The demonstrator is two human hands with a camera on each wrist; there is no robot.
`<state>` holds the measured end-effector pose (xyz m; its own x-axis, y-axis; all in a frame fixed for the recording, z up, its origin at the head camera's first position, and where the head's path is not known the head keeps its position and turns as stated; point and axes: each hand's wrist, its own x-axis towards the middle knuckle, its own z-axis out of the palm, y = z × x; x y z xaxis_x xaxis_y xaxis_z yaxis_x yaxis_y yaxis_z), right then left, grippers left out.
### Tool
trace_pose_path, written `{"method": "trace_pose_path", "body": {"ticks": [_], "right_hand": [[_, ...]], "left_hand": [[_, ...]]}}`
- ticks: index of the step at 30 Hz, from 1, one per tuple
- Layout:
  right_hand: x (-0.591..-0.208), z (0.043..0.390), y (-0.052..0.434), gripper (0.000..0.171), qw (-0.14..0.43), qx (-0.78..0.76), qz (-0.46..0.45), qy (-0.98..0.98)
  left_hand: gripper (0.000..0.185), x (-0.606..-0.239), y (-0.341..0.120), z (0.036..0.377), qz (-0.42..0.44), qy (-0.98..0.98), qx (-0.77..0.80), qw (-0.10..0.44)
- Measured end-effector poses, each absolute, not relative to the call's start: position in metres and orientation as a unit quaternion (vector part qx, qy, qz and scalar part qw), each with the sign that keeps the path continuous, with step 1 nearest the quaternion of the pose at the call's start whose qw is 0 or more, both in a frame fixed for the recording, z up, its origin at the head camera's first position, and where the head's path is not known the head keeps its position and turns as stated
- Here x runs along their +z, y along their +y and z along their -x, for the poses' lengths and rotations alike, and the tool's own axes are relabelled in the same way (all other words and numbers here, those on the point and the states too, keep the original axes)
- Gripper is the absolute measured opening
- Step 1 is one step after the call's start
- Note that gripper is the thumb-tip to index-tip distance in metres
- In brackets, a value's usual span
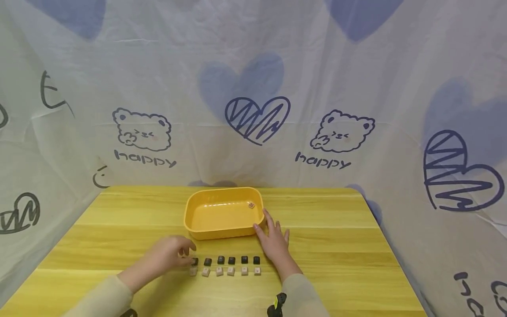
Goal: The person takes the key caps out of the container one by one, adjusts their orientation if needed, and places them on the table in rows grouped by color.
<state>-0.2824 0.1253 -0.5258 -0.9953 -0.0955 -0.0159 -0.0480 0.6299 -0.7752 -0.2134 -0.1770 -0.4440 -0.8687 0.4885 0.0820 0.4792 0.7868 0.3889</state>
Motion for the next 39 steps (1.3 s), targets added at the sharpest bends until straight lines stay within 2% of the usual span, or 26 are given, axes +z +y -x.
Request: {"method": "trace_pose_path", "body": {"ticks": [4, 8, 14, 21, 31, 39], "right_hand": [[-0.526, 0.283, 0.126, 0.067, 0.027, -0.425, 0.039, 0.904], [-0.527, 0.284, 0.126, 0.067, 0.031, -0.427, 0.040, 0.903], [-0.525, 0.285, 0.125, 0.067, 0.031, -0.427, 0.041, 0.903], [-0.524, 0.284, 0.124, 0.064, 0.031, -0.426, 0.035, 0.903], [-0.523, 0.284, 0.123, 0.063, 0.038, -0.426, 0.034, 0.903], [-0.524, 0.283, 0.124, 0.064, 0.029, -0.427, 0.036, 0.903]], "left_hand": [[0.022, -0.414, -0.163, 0.232, -0.258, 0.949, 0.180, -0.001], [0.023, -0.396, -0.146, 0.254, -0.260, 0.952, 0.161, 0.022], [0.024, -0.388, -0.123, 0.292, -0.274, 0.949, 0.145, 0.063], [0.026, -0.392, -0.100, 0.331, -0.307, 0.938, 0.113, 0.112], [0.032, -0.414, -0.071, 0.381, -0.365, 0.918, 0.047, 0.148], [0.031, -0.436, -0.055, 0.410, -0.410, 0.900, -0.005, 0.147]]}}
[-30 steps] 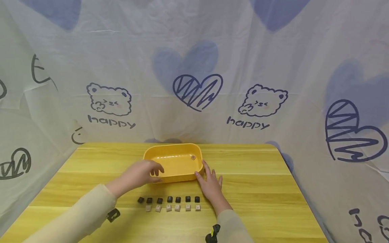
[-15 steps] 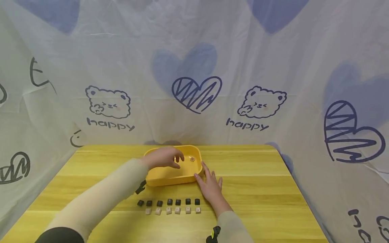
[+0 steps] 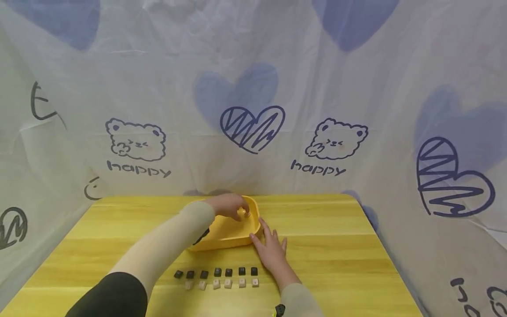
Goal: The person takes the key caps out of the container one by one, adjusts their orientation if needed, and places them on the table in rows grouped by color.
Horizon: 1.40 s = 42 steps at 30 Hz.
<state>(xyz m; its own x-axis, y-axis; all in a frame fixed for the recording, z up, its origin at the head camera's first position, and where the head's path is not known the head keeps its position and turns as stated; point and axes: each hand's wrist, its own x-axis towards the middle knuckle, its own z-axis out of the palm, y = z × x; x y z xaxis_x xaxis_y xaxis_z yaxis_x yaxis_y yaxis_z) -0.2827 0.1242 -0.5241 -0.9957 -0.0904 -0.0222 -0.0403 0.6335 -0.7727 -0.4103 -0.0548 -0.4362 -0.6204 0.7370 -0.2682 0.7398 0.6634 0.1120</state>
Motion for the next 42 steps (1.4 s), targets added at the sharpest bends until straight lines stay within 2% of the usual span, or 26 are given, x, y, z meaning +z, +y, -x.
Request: {"method": "trace_pose_path", "body": {"ticks": [13, 17, 19, 30, 38, 42], "right_hand": [[-0.527, 0.274, 0.113, 0.062, 0.022, -0.434, 0.055, 0.899], [-0.526, 0.275, 0.112, 0.062, 0.021, -0.439, 0.055, 0.897], [-0.527, 0.276, 0.112, 0.062, 0.020, -0.438, 0.056, 0.897], [-0.529, 0.280, 0.113, 0.062, 0.019, -0.433, 0.062, 0.899], [-0.524, 0.282, 0.120, 0.063, 0.019, -0.432, 0.055, 0.900], [-0.522, 0.282, 0.125, 0.063, 0.026, -0.429, 0.045, 0.902]], "left_hand": [[0.035, -0.459, -0.054, 0.412, -0.412, 0.889, -0.056, 0.192], [0.010, -0.465, -0.055, 0.412, -0.442, 0.876, -0.052, 0.185], [0.006, -0.466, -0.056, 0.411, -0.458, 0.869, -0.062, 0.178], [0.012, -0.452, -0.054, 0.395, -0.456, 0.873, -0.074, 0.159], [0.017, -0.450, -0.054, 0.399, -0.436, 0.882, -0.035, 0.174], [0.018, -0.441, -0.052, 0.398, -0.443, 0.882, -0.016, 0.160]]}}
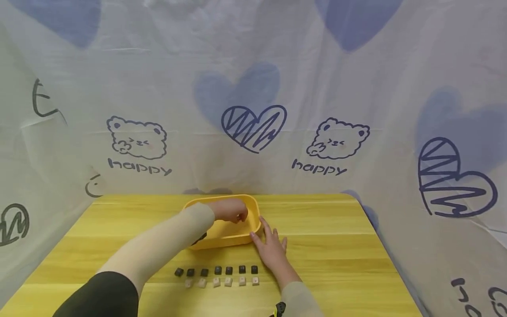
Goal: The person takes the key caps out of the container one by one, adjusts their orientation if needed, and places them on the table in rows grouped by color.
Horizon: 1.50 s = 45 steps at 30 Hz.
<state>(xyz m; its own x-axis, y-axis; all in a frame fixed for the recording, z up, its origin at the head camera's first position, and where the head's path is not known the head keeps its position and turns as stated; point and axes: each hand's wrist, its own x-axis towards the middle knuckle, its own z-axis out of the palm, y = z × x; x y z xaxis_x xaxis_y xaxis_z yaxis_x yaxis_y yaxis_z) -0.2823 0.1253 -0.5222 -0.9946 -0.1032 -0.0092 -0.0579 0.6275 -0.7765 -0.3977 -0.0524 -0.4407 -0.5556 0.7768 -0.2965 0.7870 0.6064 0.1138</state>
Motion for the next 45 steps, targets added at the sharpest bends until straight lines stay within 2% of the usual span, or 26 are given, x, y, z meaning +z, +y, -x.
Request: {"method": "trace_pose_path", "body": {"ticks": [9, 14, 19, 25, 33, 45], "right_hand": [[-0.524, 0.284, 0.133, 0.065, 0.026, -0.425, 0.040, 0.904], [-0.524, 0.285, 0.134, 0.064, 0.030, -0.425, 0.034, 0.904], [-0.523, 0.286, 0.133, 0.065, 0.031, -0.424, 0.037, 0.904], [-0.524, 0.286, 0.132, 0.068, 0.029, -0.422, 0.046, 0.905], [-0.523, 0.285, 0.128, 0.064, 0.031, -0.430, 0.045, 0.901], [-0.520, 0.283, 0.123, 0.065, 0.035, -0.425, 0.050, 0.903]], "left_hand": [[0.016, -0.419, -0.068, 0.379, -0.452, 0.879, 0.073, 0.131], [0.011, -0.399, -0.082, 0.355, -0.452, 0.877, 0.128, 0.104], [0.016, -0.392, -0.102, 0.328, -0.436, 0.879, 0.177, 0.080], [0.015, -0.396, -0.127, 0.299, -0.418, 0.876, 0.231, 0.064], [0.017, -0.404, -0.157, 0.256, -0.390, 0.875, 0.282, 0.059], [0.016, -0.434, -0.201, 0.213, -0.305, 0.890, 0.325, 0.089]]}}
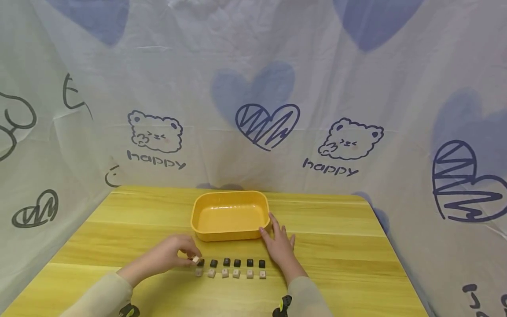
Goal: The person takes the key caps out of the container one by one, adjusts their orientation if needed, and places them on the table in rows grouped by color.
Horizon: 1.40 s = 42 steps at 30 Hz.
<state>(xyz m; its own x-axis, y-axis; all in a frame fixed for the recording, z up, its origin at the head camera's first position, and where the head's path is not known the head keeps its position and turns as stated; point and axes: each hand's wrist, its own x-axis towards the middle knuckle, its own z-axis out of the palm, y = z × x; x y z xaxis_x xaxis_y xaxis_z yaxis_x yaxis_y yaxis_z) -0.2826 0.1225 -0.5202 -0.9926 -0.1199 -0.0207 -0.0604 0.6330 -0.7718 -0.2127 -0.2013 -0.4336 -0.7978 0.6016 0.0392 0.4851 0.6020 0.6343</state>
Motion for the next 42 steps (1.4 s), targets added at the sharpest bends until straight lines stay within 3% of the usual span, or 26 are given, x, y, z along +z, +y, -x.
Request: {"method": "trace_pose_path", "body": {"ticks": [15, 42], "right_hand": [[-0.524, 0.281, 0.124, 0.066, 0.035, -0.425, 0.048, 0.903], [-0.524, 0.284, 0.123, 0.066, 0.033, -0.419, 0.052, 0.906]], "left_hand": [[0.015, -0.470, -0.227, 0.202, -0.234, 0.921, 0.301, 0.084], [0.018, -0.481, -0.230, 0.204, -0.215, 0.926, 0.282, 0.129]]}}
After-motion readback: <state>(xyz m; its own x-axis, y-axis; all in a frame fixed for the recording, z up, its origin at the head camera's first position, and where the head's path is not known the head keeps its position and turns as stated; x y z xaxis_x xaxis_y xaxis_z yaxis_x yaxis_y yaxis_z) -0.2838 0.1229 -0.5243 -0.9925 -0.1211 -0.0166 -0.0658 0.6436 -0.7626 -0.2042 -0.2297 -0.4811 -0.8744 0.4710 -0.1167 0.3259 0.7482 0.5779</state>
